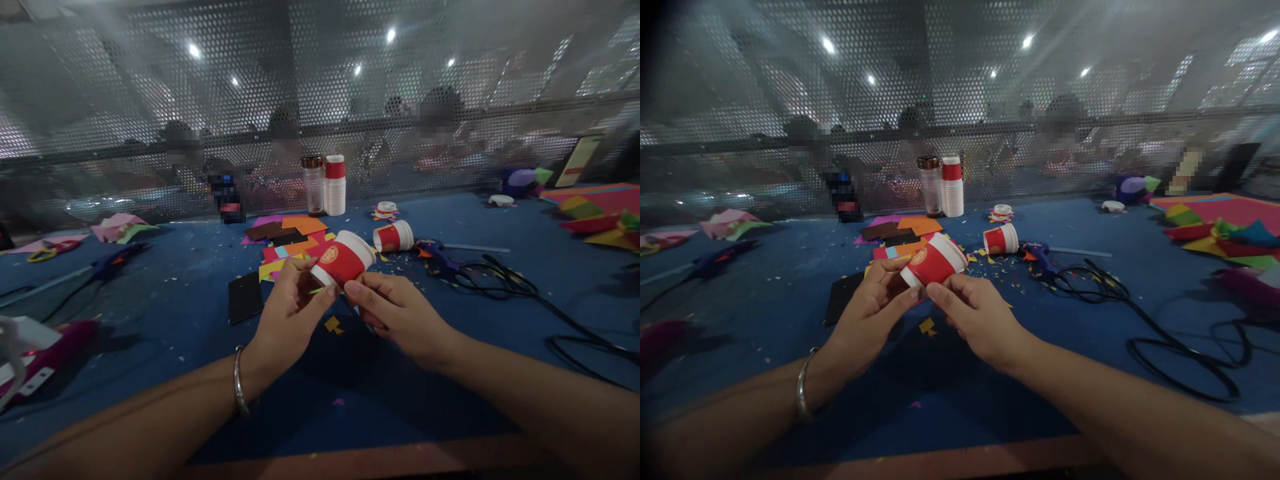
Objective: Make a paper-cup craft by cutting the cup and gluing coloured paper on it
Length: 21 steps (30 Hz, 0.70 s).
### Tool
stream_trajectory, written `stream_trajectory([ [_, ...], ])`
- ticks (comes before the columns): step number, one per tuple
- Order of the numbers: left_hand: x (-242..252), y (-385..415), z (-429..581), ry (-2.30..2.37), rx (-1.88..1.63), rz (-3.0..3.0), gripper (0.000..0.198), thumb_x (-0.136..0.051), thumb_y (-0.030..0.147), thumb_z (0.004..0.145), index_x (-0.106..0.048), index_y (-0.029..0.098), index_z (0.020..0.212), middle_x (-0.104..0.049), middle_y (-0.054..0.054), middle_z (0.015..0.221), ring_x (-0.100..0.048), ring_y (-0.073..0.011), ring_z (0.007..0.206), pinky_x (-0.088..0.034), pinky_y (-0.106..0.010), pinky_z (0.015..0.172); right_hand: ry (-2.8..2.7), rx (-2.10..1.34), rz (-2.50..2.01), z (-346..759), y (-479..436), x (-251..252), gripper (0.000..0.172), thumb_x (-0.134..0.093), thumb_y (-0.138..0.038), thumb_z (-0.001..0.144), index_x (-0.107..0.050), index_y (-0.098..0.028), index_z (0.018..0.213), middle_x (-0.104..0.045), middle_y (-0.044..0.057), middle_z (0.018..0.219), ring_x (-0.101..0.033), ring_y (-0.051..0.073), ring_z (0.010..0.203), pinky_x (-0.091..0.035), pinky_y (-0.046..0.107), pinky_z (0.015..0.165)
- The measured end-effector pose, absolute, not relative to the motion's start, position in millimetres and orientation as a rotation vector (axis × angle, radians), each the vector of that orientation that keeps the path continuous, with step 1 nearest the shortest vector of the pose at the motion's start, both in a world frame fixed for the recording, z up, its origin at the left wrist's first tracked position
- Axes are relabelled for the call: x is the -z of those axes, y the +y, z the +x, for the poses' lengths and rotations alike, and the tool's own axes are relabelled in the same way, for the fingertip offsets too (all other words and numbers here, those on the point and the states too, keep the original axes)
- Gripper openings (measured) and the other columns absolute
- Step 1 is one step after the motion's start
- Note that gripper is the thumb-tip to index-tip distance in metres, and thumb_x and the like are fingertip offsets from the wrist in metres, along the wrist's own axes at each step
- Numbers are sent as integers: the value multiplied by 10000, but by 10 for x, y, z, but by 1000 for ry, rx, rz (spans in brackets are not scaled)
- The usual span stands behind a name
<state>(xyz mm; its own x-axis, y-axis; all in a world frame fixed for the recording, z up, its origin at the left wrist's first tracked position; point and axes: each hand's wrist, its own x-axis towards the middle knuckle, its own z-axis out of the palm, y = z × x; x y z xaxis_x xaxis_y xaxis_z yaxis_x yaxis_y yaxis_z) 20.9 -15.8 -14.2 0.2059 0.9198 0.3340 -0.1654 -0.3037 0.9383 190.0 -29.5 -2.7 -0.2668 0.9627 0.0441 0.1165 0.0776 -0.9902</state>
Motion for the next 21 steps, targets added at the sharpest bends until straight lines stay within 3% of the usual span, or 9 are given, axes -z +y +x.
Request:
stream_trajectory([
  [13, 115, -139, 260, 770, -1307, 1042, 333, -728, 276, 781, -560, 202, 1059, -692, -15, 962, -650, -161, 899, -514, -339, 865, -1506, -1289, -1122, 1901, -266, 38, 384, -589, -538, 881, -521, -199, 713, -340, -94, 503, -268, 58, 420, -194, 195, 384],
  [21, 210, -85, 184, 795, -1313, 1265, 286, -719, 324, 835, -573, 228, 1062, -702, -6, 1012, -643, -148, 936, -484, -303, 874, -1473, -1297, -1140, 1885, -281, 32, 396, -598, -558, 854, -519, -201, 702, -353, -97, 481, -280, 57, 402, -202, 197, 380],
])
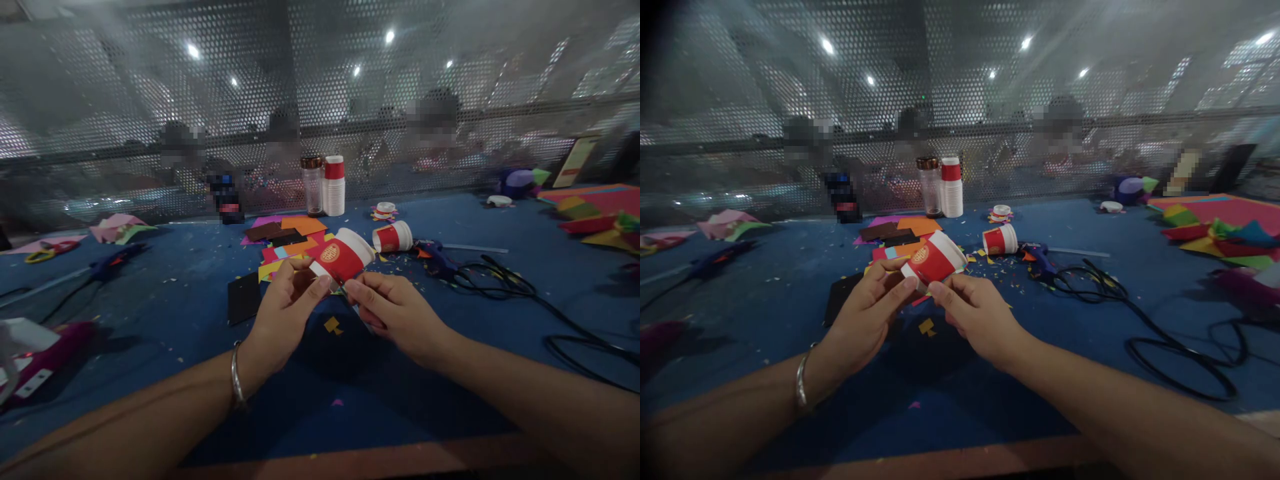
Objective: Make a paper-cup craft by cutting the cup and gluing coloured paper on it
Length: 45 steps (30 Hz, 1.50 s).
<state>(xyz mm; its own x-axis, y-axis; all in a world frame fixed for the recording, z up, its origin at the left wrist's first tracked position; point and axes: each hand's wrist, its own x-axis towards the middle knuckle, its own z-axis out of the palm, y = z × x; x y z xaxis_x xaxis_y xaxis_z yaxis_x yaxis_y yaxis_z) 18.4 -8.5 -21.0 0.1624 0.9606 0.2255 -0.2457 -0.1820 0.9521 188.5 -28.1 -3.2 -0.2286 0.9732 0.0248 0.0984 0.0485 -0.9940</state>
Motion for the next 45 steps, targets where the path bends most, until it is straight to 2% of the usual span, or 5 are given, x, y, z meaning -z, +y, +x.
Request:
stream_trajectory([
  [11, 95, -112, 216, 742, -1224, 1092, 304, -717, 254, 820, -546, 210, 1067, -693, 3, 936, -658, -141, 868, -508, -313, 870, -1412, -1339, -1103, 1857, -286, 11, 337, -580, -468, 888, -536, -186, 708, -351, -104, 461, -259, 39, 387, -184, 180, 358],
  [18, 153, -113, 165, 751, -1327, 1392, 279, -715, 285, 832, -562, 220, 1056, -689, -34, 1075, -647, -166, 969, -512, -314, 870, -1419, -1326, -1091, 1862, -316, 30, 353, -591, -485, 882, -543, -177, 715, -357, -105, 464, -262, 32, 386, -181, 173, 354],
  [27, 206, -102, 140, 808, -1367, 1666, 331, -674, 315, 863, -516, 200, 1130, -672, -75, 1088, -665, -186, 965, -556, -338, 827, -1460, -1291, -1073, 1858, -328, 41, 391, -585, -532, 868, -534, -181, 701, -377, -96, 468, -282, 37, 386, -191, 174, 346],
  [34, 225, -74, 113, 903, -1369, 1772, 350, -656, 356, 874, -504, 202, 1149, -658, -92, 1090, -660, -211, 991, -549, -393, 884, -1421, -1318, -1077, 1846, -299, 48, 347, -579, -486, 879, -530, -191, 704, -364, -102, 458, -264, 37, 371, -177, 178, 342],
  [45, 212, -123, 83, 989, -1410, 2005, 319, -667, 297, 865, -540, 232, 1150, -630, -50, 1067, -663, -206, 966, -541, -391, 894, -1454, -1271, -1059, 1850, -326, 55, 363, -572, -495, 890, -531, -187, 703, -375, -93, 477, -273, 42, 387, -169, 190, 341],
])
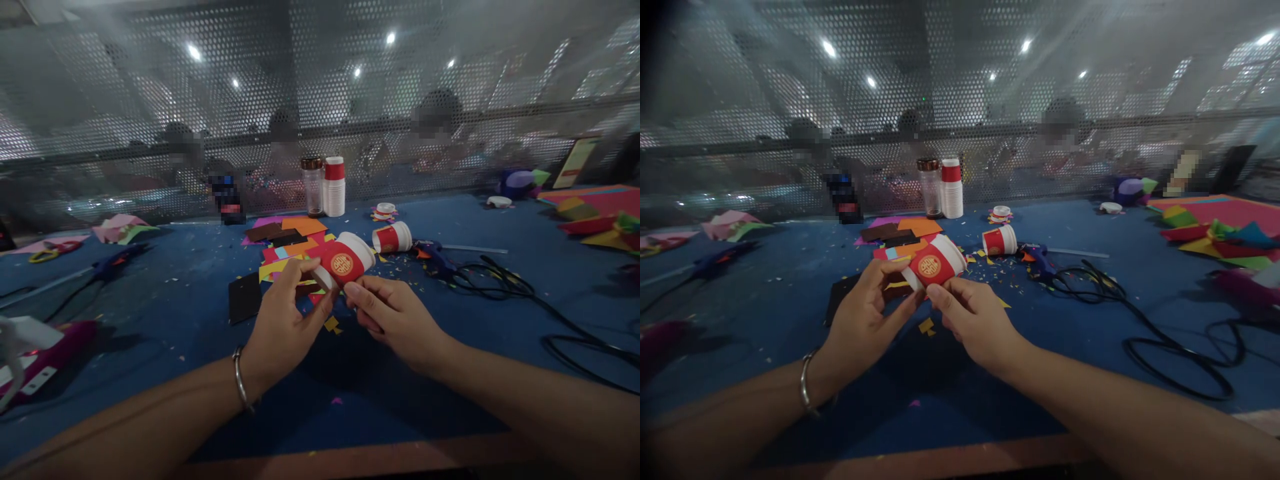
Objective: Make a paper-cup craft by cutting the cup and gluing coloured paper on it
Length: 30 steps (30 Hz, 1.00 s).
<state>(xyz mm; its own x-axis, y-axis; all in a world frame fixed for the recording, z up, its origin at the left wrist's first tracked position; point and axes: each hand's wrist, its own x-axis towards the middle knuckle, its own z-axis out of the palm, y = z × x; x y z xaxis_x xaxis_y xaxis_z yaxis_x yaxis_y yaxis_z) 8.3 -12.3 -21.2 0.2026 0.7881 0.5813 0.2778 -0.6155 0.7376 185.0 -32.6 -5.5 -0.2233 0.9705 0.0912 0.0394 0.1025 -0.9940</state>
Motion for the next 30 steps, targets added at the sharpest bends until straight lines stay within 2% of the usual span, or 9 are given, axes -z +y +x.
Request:
stream_trajectory([
  [8, 121, -92, 164, 868, -1349, 1396, 318, -713, 381, 820, -566, 209, 1044, -664, -31, 987, -646, -174, 918, -547, -324, 812, -1523, -1204, -1056, 1858, -278, 41, 398, -566, -526, 886, -493, -197, 675, -354, -93, 492, -280, 52, 412, -195, 201, 367],
  [13, 84, -89, 233, 784, -1290, 1117, 273, -759, 342, 768, -611, 196, 945, -661, -3, 930, -637, -152, 857, -557, -309, 785, -1576, -1134, -1081, 1884, -270, 71, 379, -550, -516, 895, -518, -196, 696, -341, -92, 496, -262, 58, 412, -214, 216, 390],
  [18, 82, -119, 244, 778, -1295, 1070, 264, -772, 307, 745, -623, 187, 926, -667, -11, 927, -628, -149, 860, -545, -307, 811, -1624, -1075, -1131, 1896, -268, 106, 380, -526, -510, 911, -510, -199, 693, -380, -78, 510, -285, 61, 412, -228, 223, 406],
  [24, 118, -119, 229, 749, -1295, 1128, 275, -743, 320, 792, -587, 198, 982, -669, -16, 999, -643, -168, 943, -538, -345, 881, -1653, -1049, -1126, 1906, -259, 94, 399, -527, -530, 908, -506, -201, 684, -360, -80, 509, -305, 68, 429, -239, 218, 407],
  [30, 164, -85, 178, 802, -1321, 1373, 294, -684, 368, 857, -551, 211, 1066, -659, -32, 1046, -647, -163, 947, -533, -338, 870, -1646, -1064, -1128, 1914, -271, 92, 410, -528, -547, 912, -518, -198, 699, -378, -76, 522, -305, 67, 430, -231, 221, 399],
])
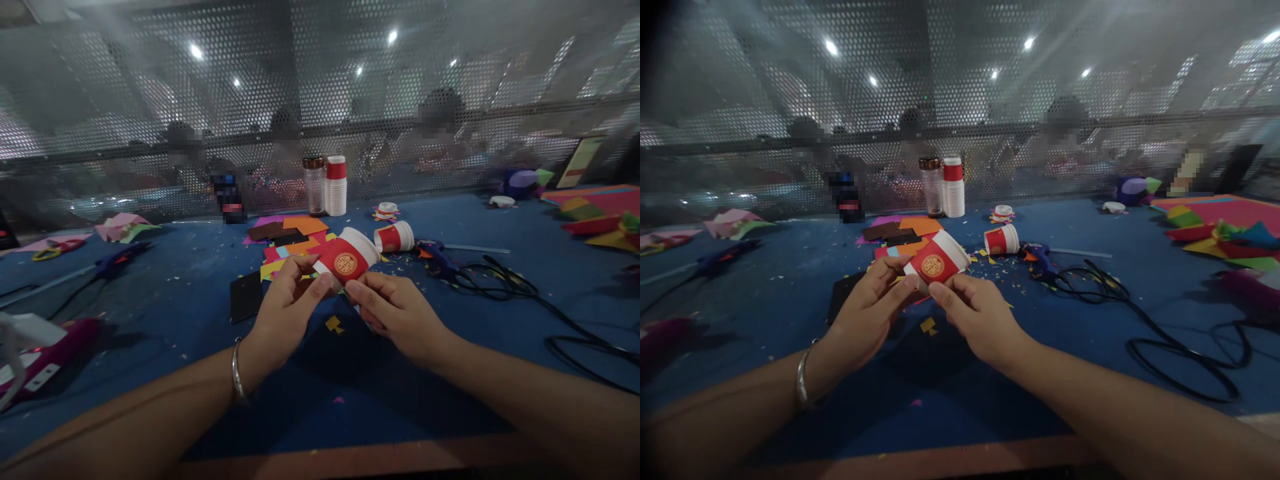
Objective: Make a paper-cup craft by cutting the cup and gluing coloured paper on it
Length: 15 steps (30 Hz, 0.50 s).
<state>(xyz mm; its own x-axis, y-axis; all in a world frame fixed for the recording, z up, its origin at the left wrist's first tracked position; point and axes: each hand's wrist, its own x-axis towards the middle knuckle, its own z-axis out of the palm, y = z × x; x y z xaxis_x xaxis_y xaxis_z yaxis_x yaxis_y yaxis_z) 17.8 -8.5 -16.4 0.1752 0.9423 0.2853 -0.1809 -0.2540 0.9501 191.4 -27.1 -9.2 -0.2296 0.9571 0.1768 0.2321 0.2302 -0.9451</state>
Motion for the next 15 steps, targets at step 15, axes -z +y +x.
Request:
stream_trajectory([
  [15, 135, -139, 159, 902, -1335, 1655, 339, -646, 391, 874, -504, 189, 1106, -680, -79, 1013, -688, -195, 913, -567, -347, 790, -1637, -1092, -1108, 1907, -286, 121, 422, -520, -565, 919, -529, -196, 716, -360, -84, 505, -283, 67, 418, -226, 225, 405],
])
